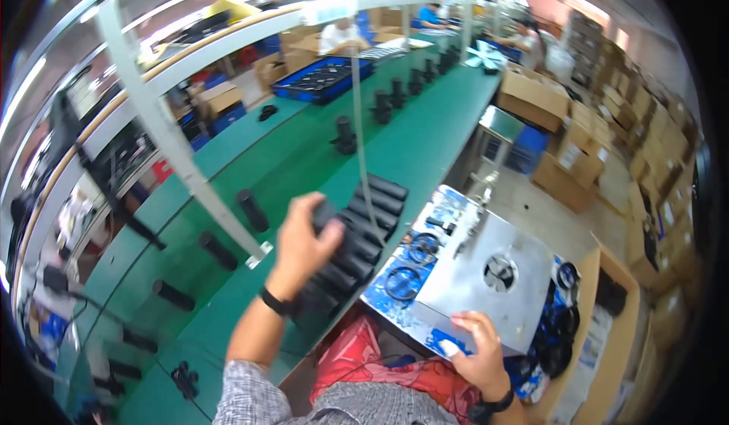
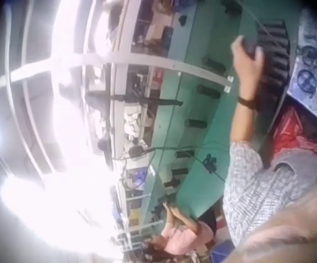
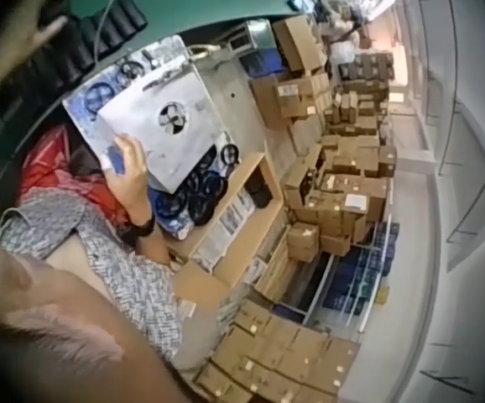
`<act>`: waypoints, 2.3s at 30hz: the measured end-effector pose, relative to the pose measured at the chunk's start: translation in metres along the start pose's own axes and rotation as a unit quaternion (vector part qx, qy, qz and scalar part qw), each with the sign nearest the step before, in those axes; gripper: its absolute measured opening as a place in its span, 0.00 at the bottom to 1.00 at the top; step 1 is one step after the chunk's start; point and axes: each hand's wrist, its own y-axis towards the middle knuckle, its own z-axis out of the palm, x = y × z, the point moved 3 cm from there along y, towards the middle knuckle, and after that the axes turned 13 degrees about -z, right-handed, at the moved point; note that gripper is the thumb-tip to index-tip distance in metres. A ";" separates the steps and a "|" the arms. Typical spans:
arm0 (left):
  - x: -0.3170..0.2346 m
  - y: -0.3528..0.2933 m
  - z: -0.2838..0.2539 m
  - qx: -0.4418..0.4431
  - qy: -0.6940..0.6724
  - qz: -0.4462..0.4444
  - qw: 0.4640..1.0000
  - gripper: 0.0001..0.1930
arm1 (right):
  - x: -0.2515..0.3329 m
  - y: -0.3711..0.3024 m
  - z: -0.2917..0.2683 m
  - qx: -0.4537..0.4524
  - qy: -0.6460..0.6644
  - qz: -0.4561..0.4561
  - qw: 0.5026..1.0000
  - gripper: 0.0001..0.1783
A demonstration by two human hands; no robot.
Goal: The person picks up a black cylinder, places it onto a metal machine, and then removes it before picking up a black circular frame, placing it on the machine, and putting it into a cardboard box. This sequence is repeated multiple times throughout the video.
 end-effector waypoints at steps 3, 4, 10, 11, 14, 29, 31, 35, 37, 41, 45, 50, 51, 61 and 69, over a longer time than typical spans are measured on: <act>0.067 0.080 0.009 -0.015 0.089 -0.032 0.995 0.29 | -0.005 -0.050 -0.040 -0.016 0.002 0.094 0.995 0.16; 0.095 0.104 0.019 -0.025 0.130 -0.027 0.991 0.30 | -0.002 -0.067 -0.049 -0.026 0.012 0.132 0.991 0.13; 0.302 0.204 0.030 -0.046 0.237 0.041 0.970 0.33 | 0.009 -0.143 -0.090 -0.121 -0.065 0.290 0.947 0.09; 0.316 0.203 0.050 -0.053 0.239 0.034 0.969 0.35 | 0.010 -0.153 -0.093 -0.123 -0.060 0.320 0.938 0.09; 0.320 0.212 0.106 0.061 0.228 -0.053 0.970 0.37 | 0.021 -0.188 -0.113 -0.161 -0.118 0.357 0.913 0.09; 0.024 -0.060 0.035 0.115 -0.099 0.053 0.987 0.27 | -0.308 -0.131 -0.216 -0.014 -0.408 0.282 0.868 0.11; -0.009 -0.118 0.016 0.154 -0.080 0.024 0.984 0.24 | -0.352 -0.110 -0.208 0.057 -0.396 0.344 0.849 0.13; -0.010 -0.183 0.013 0.228 -0.126 -0.081 0.962 0.18 | -0.413 -0.124 -0.205 0.039 -0.368 0.448 0.814 0.14; -0.023 -0.193 0.019 0.244 -0.142 -0.110 0.953 0.17 | -0.433 -0.151 -0.212 0.057 -0.398 0.478 0.781 0.13; -0.038 -0.206 0.011 0.230 -0.141 -0.111 0.957 0.15 | -0.401 -0.101 -0.208 0.014 -0.349 0.457 0.818 0.13; -0.082 -0.194 0.046 0.307 -0.248 -0.126 0.910 0.15 | -0.331 -0.086 -0.253 -0.161 -0.149 0.313 0.924 0.11; -0.100 -0.194 0.116 0.503 -0.273 -0.108 0.813 0.26 | -0.147 -0.049 -0.169 -0.248 0.406 0.156 0.865 0.10; -0.129 -0.192 0.133 0.525 -0.344 -0.199 0.753 0.27 | -0.122 -0.056 -0.146 -0.270 0.475 0.128 0.827 0.11; -0.165 -0.200 0.172 0.493 -0.538 -0.340 0.593 0.28 | -0.061 -0.098 -0.040 -0.235 0.310 0.221 0.894 0.20; -0.122 -0.195 0.164 0.480 -0.413 -0.214 0.744 0.28 | -0.070 -0.067 -0.035 -0.082 0.186 0.225 0.953 0.22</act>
